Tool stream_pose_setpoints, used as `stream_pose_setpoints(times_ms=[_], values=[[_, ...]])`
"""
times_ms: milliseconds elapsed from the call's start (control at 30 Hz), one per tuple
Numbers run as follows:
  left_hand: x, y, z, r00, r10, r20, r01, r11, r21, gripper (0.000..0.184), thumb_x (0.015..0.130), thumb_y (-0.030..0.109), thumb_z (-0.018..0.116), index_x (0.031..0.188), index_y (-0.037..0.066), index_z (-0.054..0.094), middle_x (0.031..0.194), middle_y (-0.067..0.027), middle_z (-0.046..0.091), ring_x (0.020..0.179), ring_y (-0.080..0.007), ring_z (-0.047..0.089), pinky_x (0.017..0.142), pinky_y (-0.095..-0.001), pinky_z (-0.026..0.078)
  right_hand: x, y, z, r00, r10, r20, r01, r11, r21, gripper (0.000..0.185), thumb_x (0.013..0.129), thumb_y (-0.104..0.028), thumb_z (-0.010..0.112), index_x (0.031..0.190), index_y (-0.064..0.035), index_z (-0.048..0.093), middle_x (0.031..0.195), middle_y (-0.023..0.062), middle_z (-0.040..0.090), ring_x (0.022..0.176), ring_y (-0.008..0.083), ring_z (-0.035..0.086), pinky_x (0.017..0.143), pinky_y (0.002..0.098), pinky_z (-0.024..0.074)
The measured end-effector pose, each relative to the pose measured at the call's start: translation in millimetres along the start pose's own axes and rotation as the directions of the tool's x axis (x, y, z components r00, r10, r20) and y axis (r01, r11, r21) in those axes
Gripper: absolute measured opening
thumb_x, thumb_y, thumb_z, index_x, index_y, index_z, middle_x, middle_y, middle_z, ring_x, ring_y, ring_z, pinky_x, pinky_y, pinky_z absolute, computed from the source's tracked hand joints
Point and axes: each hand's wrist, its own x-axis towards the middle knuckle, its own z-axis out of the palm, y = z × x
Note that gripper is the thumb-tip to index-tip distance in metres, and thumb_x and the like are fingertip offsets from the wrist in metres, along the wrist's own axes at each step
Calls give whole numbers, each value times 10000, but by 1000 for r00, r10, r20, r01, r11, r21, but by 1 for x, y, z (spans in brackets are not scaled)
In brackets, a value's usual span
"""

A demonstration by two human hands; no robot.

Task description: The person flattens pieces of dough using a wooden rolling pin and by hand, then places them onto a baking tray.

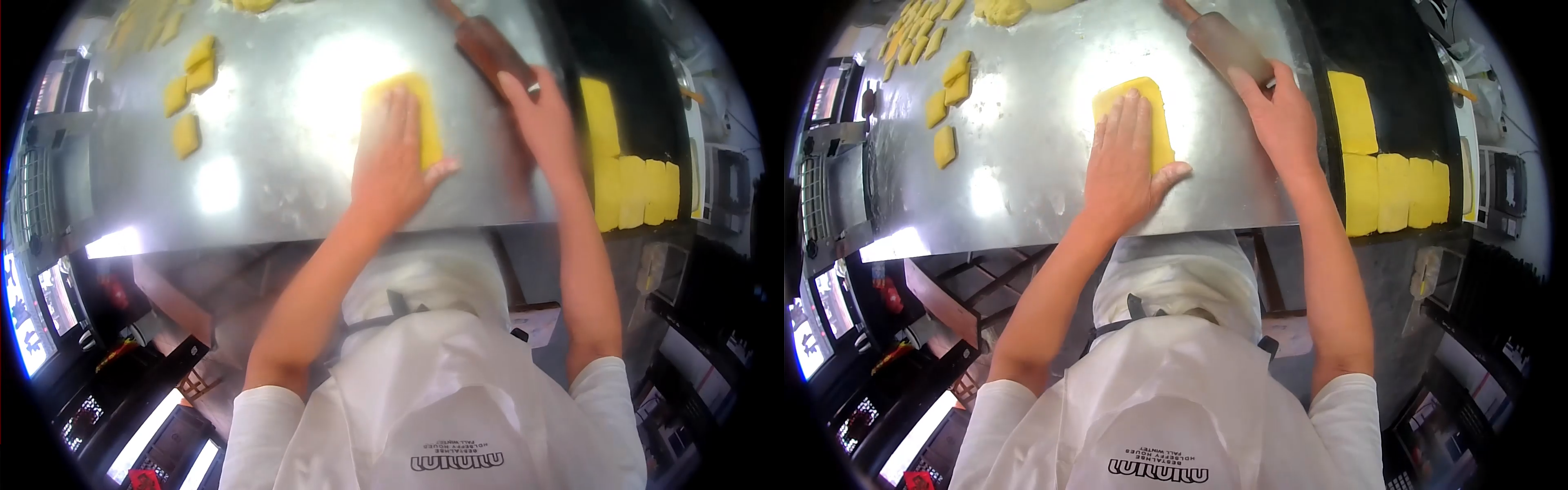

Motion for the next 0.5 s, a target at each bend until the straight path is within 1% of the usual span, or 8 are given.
stream_pose_setpoints(times_ms=[33,67,133,167,267,300,400,500], values=[[-2,-2,-2,1000,-5,-2,5,1000,0,769,1029,368,649,1578,-90,366,1645,-286,379,1530,-453,347,1282,-499,254,-2,-2,0,1000,-15,-14,14,999,-38,661,961,-501,711,1409,-29,597,1119,158,745,1009,323,707,962,410,526],[-3,-5,-5,998,-54,-16,52,994,-94,706,1037,337,640,1564,-70,404,1624,-272,417,1513,-440,381,1269,-493,280,-3,-4,-2,981,-176,-82,159,971,-181,614,965,-435,719,1404,-24,596,1126,166,741,1022,337,704,967,418,526],[-5,-16,-11,988,-152,-27,138,948,-287,588,1053,274,623,1537,-28,480,1582,-244,493,1479,-413,449,1242,-480,333,-9,-10,-9,856,-496,-146,380,794,-474,530,973,-304,735,1394,-14,593,1142,184,735,1048,366,698,977,436,525],[-5,-22,-13,977,-179,-113,132,931,-339,529,1053,229,608,1514,-12,515,1549,-231,531,1449,-396,488,1220,-465,362,-16,-20,-13,853,-506,-122,430,817,-383,401,956,-116,716,1339,-25,635,1162,180,726,1113,375,676,975,435,528],[4,-42,-18,910,-286,-300,129,883,-452,413,1046,111,572,1448,18,601,1455,-201,625,1361,-352,587,1158,-420,437,-3,-39,9,759,-640,115,645,764,-1,279,969,-73,666,1244,-32,691,1154,154,720,1122,354,659,966,415,527],[12,-51,-16,890,-326,-318,154,873,-463,397,1038,83,565,1426,14,619,1430,-197,644,1333,-340,610,1141,-405,452,6,-43,30,791,-592,154,566,804,182,207,979,-40,621,1159,-33,724,1132,133,720,1109,339,650,955,405,528],[28,-69,-12,861,-374,-346,174,854,-490,366,1006,29,560,1358,-2,657,1348,-195,685,1248,-332,656,1097,-400,487,44,-42,82,663,-740,112,722,671,168,186,992,-33,584,1114,-23,724,1104,126,717,1081,347,651,940,409,530],[24,-78,-3,840,-403,-364,192,847,-496,325,973,3,600,1286,-12,685,1250,-217,720,1172,-368,690,1046,-430,534,50,-46,94,647,-681,343,693,713,109,186,995,-20,562,1086,-18,723,1091,129,716,1081,344,652,926,412,531]])
